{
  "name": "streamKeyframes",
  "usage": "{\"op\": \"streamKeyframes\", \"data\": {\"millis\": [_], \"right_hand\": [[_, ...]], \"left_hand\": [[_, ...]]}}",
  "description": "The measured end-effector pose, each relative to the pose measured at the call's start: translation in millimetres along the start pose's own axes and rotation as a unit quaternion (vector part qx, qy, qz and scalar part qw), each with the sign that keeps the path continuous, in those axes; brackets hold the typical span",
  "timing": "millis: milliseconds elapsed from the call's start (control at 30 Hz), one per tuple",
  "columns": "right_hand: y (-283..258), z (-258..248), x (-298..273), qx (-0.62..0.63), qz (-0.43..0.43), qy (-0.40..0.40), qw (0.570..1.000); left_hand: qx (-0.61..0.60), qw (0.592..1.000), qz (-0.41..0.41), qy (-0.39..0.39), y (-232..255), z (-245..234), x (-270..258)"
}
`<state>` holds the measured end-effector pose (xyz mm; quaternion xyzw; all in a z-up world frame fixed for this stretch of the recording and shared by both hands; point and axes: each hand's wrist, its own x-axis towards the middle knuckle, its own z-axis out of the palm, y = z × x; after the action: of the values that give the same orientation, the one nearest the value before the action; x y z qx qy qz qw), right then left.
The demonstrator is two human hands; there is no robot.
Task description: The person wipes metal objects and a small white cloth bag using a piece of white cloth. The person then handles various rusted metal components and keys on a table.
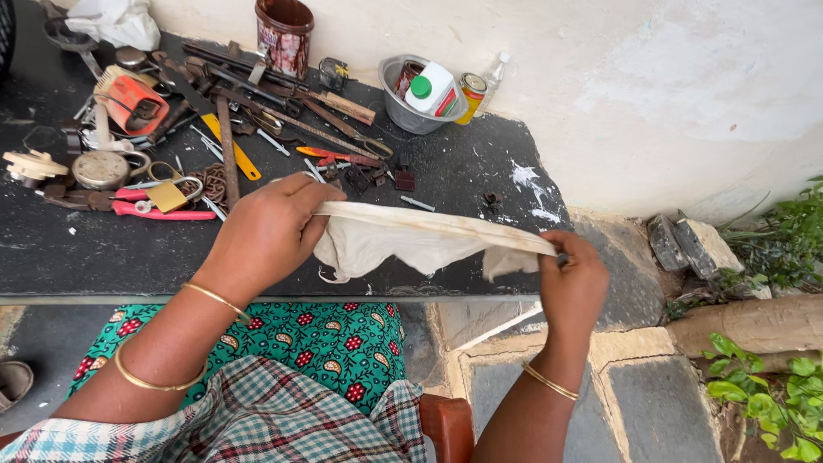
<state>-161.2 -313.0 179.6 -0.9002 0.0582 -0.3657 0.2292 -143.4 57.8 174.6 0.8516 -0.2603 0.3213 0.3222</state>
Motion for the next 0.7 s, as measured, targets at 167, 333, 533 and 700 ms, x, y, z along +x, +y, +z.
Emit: {"op": "streamKeyframes", "data": {"millis": [167,333,533,700], "right_hand": [[34.2,-24.8,6.7,0.036,0.01,0.142,0.989],[80.2,-38.6,26.1,-0.06,-0.005,0.167,0.984],[147.3,-6.1,60.3,-0.103,0.012,0.123,0.987],[190.5,37.9,86.2,-0.162,-0.024,0.092,0.982]], "left_hand": [[-0.063,0.998,0.015,0.012,21.6,-1.2,22.2],[-0.174,0.985,0.012,-0.007,4.9,31.1,52.1],[-0.155,0.974,-0.086,-0.139,-42.1,128.0,70.7],[-0.04,0.966,-0.159,-0.198,-81.1,197.1,80.2]]}}
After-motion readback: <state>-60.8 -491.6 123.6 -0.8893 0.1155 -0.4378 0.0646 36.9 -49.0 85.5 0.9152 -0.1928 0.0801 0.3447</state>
